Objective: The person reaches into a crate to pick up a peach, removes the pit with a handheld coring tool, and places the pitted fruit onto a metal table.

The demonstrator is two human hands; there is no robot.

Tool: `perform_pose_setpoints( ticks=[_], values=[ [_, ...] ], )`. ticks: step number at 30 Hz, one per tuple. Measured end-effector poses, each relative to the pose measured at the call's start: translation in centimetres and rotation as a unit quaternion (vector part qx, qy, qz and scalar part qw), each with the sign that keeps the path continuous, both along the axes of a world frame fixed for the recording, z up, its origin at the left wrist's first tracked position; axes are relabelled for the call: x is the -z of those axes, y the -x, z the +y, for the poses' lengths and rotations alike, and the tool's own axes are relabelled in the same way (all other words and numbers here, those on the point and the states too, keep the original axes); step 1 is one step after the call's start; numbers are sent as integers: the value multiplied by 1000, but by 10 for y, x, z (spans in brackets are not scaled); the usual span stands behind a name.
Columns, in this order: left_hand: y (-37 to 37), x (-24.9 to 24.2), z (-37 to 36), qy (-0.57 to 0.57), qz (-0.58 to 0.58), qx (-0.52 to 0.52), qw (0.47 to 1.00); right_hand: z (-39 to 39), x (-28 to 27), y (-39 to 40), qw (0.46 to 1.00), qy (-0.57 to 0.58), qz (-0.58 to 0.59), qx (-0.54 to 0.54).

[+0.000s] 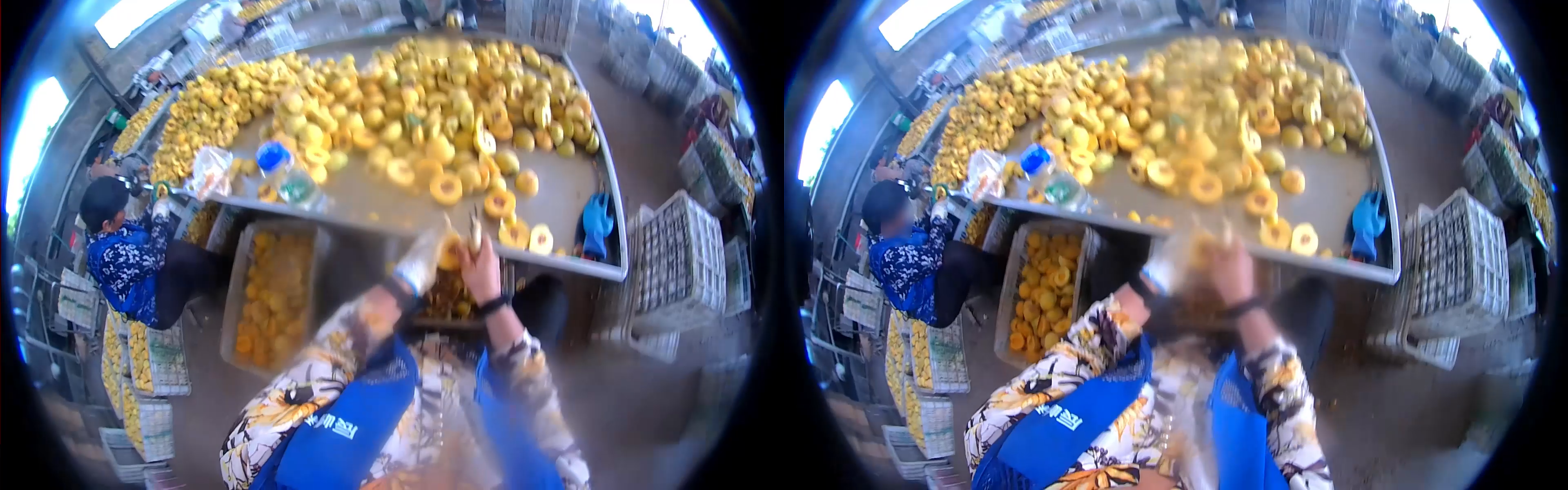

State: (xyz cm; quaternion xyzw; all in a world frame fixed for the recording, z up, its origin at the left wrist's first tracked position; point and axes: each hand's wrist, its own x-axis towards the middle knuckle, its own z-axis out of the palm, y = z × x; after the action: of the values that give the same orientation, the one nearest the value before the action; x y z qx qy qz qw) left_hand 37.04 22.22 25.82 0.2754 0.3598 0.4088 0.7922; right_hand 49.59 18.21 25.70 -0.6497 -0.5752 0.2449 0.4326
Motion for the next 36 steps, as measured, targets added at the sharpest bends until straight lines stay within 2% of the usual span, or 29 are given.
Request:
perform_pose_setpoints(
  ticks=[2, 3, 4, 5, 7, 8, 10, 11, 14, 17, 20, 23, 24, 26, 27, 30, 31, 34, 35, 36],
  values=[
    [5, 33, 14, 102, -107, 3, 989, -4, -1, 7, 998, -7, -57, 24],
    [13, 63, 19, 26, -162, 31, 986, -7, -2, 7, 998, -47, -52, 9],
    [14, 24, 7, 5, -103, 14, 995, -13, -2, 7, 995, -93, -46, -5],
    [0, -5, -4, 34, 78, -146, 986, -24, 0, 7, 997, -55, -41, -22],
    [-1, -2, -6, -75, 92, -163, 979, -33, 1, 7, 998, -1, -33, -54],
    [-2, -5, -7, -21, 31, -181, 983, -37, 3, 7, 997, 22, -39, -60],
    [-2, 6, -4, -34, 31, -159, 986, -46, 5, 10, 994, 67, -47, -70],
    [-2, 10, -4, -41, 32, -147, 988, -49, 2, 11, 992, 38, -81, -89],
    [-9, -4, -11, -91, 50, -132, 986, -48, 4, 12, 990, 110, -61, -70],
    [-14, -10, -13, -83, 46, -163, 982, -45, 5, 11, 986, 125, -76, -73],
    [-9, -18, -11, -151, 158, -142, 965, -47, 0, 12, 984, 117, -89, -98],
    [1, -25, -7, -83, 196, -37, 976, -50, 2, 11, 981, 89, -87, -150],
    [4, -22, -4, -107, 211, -8, 971, -50, 3, 11, 979, 78, -82, -170],
    [9, -12, 5, -154, 242, 49, 957, -50, -4, 11, 979, 75, -72, -176],
    [8, -11, 10, -122, 221, 65, 965, -50, -7, 12, 979, 73, -66, -179],
    [5, -13, -1, -159, 66, -37, 984, -45, 0, 14, 973, 202, 68, -93],
    [0, -10, -7, -180, 79, -83, 977, -44, 5, 14, 970, 203, 94, -93],
    [-8, -1, -11, -111, 69, -132, 983, -46, 11, 23, 966, 196, 132, -106],
    [-11, -1, -10, -58, 67, -151, 984, -48, 10, 26, 960, 203, 159, -110],
    [-10, -2, -9, -44, 66, -137, 987, -50, 8, 28, 953, 210, 186, -114]
  ],
)
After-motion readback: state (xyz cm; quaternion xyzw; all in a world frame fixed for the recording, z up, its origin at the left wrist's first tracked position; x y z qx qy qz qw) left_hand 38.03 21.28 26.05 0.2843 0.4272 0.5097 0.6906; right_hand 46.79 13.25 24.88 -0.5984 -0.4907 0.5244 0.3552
